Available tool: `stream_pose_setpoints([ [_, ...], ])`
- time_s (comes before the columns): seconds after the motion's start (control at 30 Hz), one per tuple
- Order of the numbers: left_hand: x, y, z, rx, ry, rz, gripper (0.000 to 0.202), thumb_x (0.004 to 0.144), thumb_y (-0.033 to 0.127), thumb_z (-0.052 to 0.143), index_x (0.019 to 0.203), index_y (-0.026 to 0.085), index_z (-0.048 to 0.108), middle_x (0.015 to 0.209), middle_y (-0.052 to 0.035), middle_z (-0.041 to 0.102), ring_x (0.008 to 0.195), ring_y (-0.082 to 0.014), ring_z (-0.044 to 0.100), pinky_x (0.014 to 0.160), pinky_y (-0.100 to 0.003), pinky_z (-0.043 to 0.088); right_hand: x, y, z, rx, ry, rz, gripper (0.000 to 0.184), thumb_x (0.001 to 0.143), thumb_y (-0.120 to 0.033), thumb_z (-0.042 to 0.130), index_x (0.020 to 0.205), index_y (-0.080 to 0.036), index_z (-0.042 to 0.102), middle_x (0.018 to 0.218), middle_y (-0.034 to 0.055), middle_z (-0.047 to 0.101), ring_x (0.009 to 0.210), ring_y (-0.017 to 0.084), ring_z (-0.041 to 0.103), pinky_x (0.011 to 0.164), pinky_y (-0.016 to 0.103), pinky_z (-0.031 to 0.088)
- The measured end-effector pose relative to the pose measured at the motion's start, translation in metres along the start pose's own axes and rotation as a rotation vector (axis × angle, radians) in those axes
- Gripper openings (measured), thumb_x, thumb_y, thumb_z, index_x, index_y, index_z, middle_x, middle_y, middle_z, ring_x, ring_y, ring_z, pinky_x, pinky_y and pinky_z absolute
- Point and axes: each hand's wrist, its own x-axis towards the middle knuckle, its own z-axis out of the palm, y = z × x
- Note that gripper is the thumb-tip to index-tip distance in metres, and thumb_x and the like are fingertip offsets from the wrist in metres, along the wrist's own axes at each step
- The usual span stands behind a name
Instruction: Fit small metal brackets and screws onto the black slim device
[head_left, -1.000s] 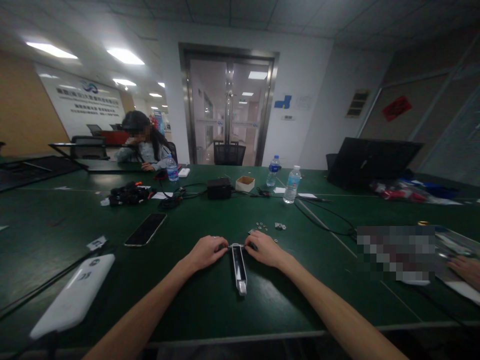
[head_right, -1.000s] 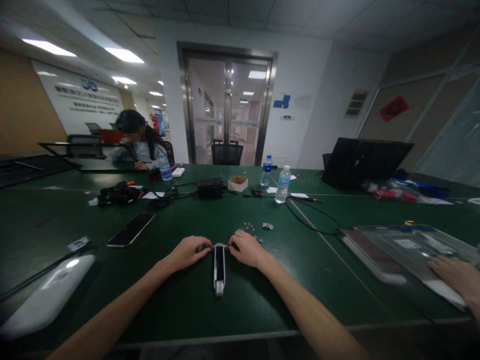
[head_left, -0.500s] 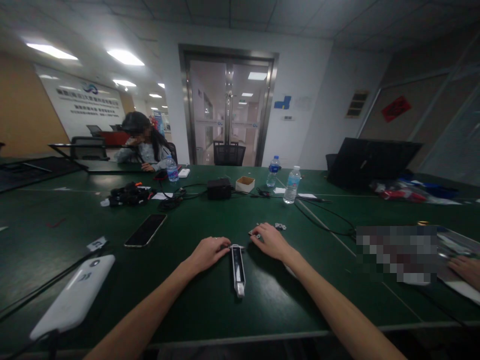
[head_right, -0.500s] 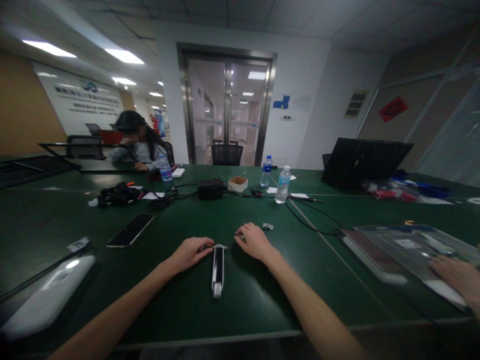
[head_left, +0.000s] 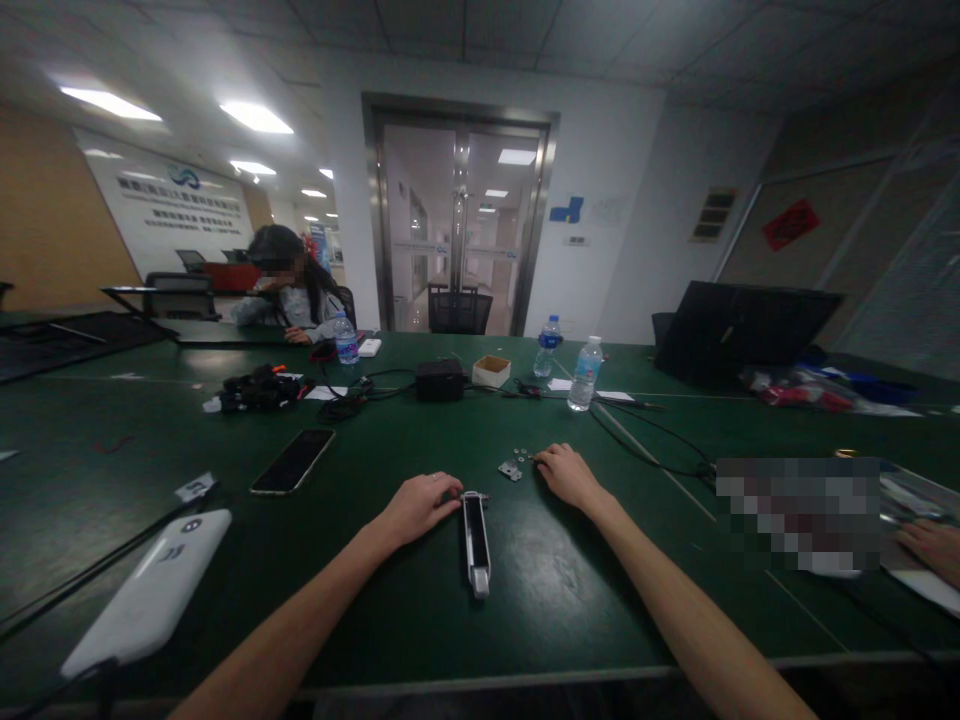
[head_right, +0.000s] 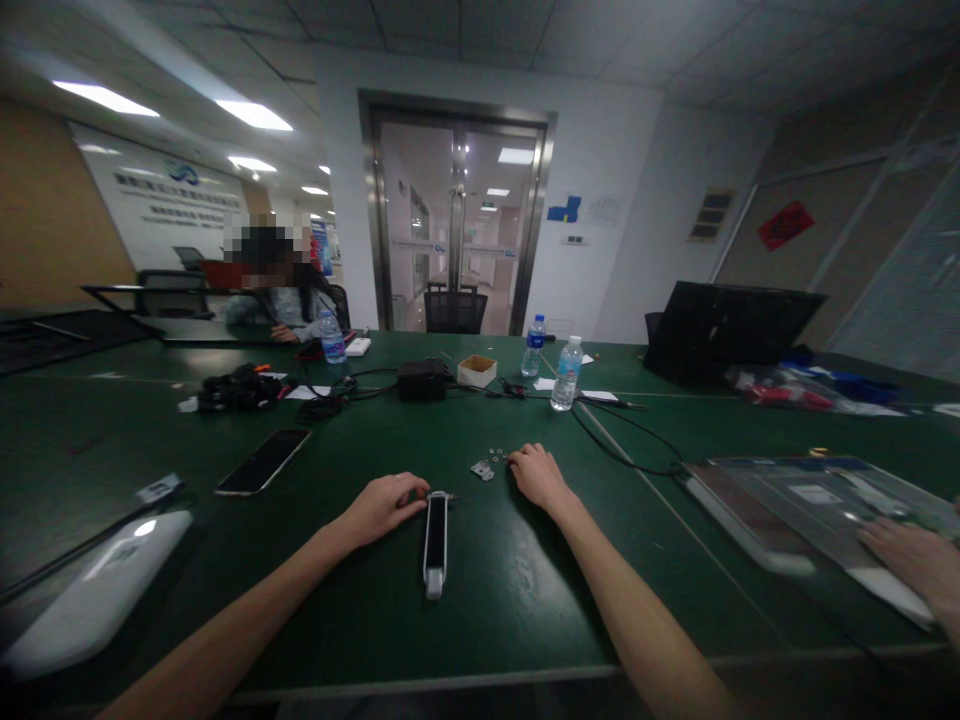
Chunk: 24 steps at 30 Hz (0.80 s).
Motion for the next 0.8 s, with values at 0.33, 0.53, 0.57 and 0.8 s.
stream_pose_setpoints([
  [0.33, 0.000, -0.002, 0.002, -0.003, 0.002, 0.017, 0.019, 0.090, 0.021, 0.052, 0.108, 0.019, 0.057, 0.101, -0.0015, 0.061, 0.082, -0.0147, 0.059, 0.074, -0.027, 0.046, 0.003, -0.005, 0.004, 0.002, 0.028, -0.024, 0.025, 0.091, -0.021, 0.045, 0.104, -0.018, 0.067, 0.105, 0.0115, 0.064, 0.097, 0.023, 0.054, 0.080, 0.031, 0.038],
  [0.53, 0.001, 0.001, 0.000, 0.008, -0.012, 0.010, 0.020, 0.090, 0.021, 0.051, 0.108, 0.019, 0.058, 0.100, -0.0021, 0.061, 0.082, -0.0148, 0.059, 0.075, -0.027, 0.046, 0.003, -0.010, 0.002, -0.030, 0.015, 0.018, 0.020, 0.090, -0.022, 0.046, 0.091, -0.013, 0.064, 0.098, 0.0131, 0.064, 0.091, 0.023, 0.055, 0.076, 0.030, 0.038],
  [0.57, 0.001, 0.001, 0.000, 0.010, -0.011, 0.013, 0.019, 0.090, 0.021, 0.051, 0.108, 0.019, 0.058, 0.100, -0.0022, 0.062, 0.082, -0.0149, 0.059, 0.075, -0.027, 0.046, 0.003, -0.010, 0.003, -0.032, 0.007, 0.024, 0.019, 0.089, -0.022, 0.046, 0.090, -0.013, 0.063, 0.097, 0.0130, 0.064, 0.091, 0.023, 0.055, 0.077, 0.030, 0.038],
  [0.8, 0.001, 0.000, 0.000, 0.013, -0.006, 0.016, 0.020, 0.090, 0.023, 0.050, 0.108, 0.019, 0.058, 0.100, -0.0027, 0.062, 0.082, -0.0150, 0.059, 0.073, -0.026, 0.046, 0.003, -0.011, 0.002, -0.007, 0.001, 0.044, 0.016, 0.087, -0.022, 0.050, 0.092, -0.014, 0.063, 0.098, 0.0128, 0.064, 0.092, 0.023, 0.056, 0.078, 0.030, 0.038],
])
